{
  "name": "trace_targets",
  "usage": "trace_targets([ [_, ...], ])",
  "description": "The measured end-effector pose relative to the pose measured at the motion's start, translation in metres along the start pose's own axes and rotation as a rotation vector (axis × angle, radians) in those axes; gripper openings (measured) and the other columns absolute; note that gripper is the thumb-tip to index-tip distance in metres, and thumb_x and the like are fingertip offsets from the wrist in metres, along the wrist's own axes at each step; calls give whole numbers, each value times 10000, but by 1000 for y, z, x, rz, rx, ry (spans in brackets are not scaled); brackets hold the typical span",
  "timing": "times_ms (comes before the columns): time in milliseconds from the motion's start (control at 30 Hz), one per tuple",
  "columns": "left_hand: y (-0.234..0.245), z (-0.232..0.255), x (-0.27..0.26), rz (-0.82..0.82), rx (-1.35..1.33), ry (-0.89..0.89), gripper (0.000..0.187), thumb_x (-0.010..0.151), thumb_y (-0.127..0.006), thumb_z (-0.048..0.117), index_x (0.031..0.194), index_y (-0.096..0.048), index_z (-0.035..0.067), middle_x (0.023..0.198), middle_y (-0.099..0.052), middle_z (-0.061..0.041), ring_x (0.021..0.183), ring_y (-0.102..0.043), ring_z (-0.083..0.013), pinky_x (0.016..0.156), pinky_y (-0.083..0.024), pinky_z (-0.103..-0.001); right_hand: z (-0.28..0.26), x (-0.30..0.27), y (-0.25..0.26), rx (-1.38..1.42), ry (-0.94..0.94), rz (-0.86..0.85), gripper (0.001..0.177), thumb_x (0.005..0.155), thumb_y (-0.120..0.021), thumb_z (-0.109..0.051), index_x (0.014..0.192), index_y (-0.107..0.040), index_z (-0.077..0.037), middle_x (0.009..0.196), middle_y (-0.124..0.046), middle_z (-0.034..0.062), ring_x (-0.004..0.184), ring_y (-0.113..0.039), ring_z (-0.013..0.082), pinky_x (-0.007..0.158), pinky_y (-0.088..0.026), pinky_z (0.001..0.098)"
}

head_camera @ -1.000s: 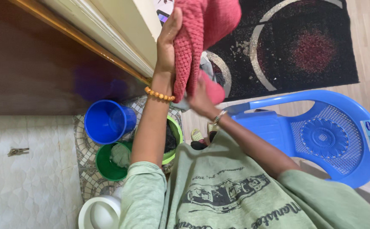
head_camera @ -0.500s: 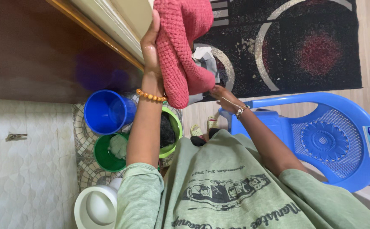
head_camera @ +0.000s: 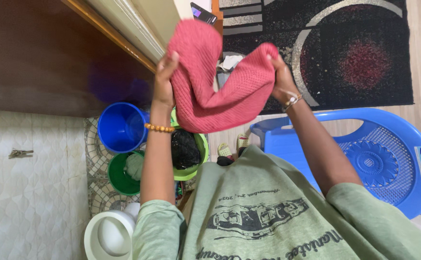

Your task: The person washes clothes by hand in a green basin, using soap and a yellow sponge to scrub different items, and then rinses them in the basin.

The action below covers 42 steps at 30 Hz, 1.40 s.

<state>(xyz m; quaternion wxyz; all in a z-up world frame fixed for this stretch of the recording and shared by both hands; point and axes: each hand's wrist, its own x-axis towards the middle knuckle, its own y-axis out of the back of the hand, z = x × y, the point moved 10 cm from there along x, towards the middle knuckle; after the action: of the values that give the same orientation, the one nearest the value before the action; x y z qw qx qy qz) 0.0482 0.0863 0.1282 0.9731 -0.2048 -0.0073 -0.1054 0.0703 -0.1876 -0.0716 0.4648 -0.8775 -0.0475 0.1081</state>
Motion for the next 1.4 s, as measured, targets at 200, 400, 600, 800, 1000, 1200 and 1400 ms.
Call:
trace_targets([
  [200,54,-123,-17,-155,926,331,409,1069,-597,389,1025,-707,-2,1031,-747,-143,954,-724,-254,910,-586,-347,-59,5,-79,-366,48,-175,319,1074,-577,-153,1375,-545,-54,1130,-662,19,934,-656,89,850,-562,251],
  [400,48,-147,-31,-219,1430,403,388,976,-632,393,1165,-712,63,1137,-708,-195,1096,-650,-428,929,-495,-526,-64,-12,-153,-816,94,-455,241,1083,-640,-180,1265,-642,-23,1096,-689,-29,958,-614,36,874,-516,213],
  [600,-5,-64,5,30,1308,-209,1072,816,-878,459,1560,-272,-20,1601,-322,-267,1479,-357,-447,1218,-358,-499,-61,-22,-190,-1036,3,-572,225,1051,-695,-218,1157,-704,-21,946,-663,-42,839,-551,29,729,-461,236],
  [800,-52,20,3,263,1264,-707,1305,733,-936,533,1572,-127,-53,1627,-159,-295,1523,-181,-461,1260,-211,-551,-78,-28,-217,-1097,62,-702,258,1005,-709,-181,1213,-714,-30,1013,-716,-39,922,-616,25,822,-523,224],
  [1000,-42,-3,25,162,1102,-296,444,962,-755,290,1323,-640,59,1199,-718,-99,1161,-600,-254,1074,-437,-424,-114,-12,-194,-1333,97,-481,233,1041,-728,-227,1155,-735,-24,845,-627,20,742,-504,89,647,-396,295],
  [1200,-68,-16,43,-4,617,-304,334,1109,-607,279,1295,-641,4,1151,-722,-62,1074,-647,-145,997,-521,-294,-160,-7,-187,-1494,561,-354,339,1056,-783,-288,1129,-658,18,907,-633,13,790,-564,67,658,-460,254],
  [1400,-102,2,76,-148,445,-356,461,1114,-560,358,1393,-560,-9,1302,-676,-63,1230,-621,-146,1123,-457,-305,-176,-26,-178,-1449,860,-357,282,1148,-632,-251,1155,-574,25,1103,-582,88,1014,-540,170,847,-436,322],
])
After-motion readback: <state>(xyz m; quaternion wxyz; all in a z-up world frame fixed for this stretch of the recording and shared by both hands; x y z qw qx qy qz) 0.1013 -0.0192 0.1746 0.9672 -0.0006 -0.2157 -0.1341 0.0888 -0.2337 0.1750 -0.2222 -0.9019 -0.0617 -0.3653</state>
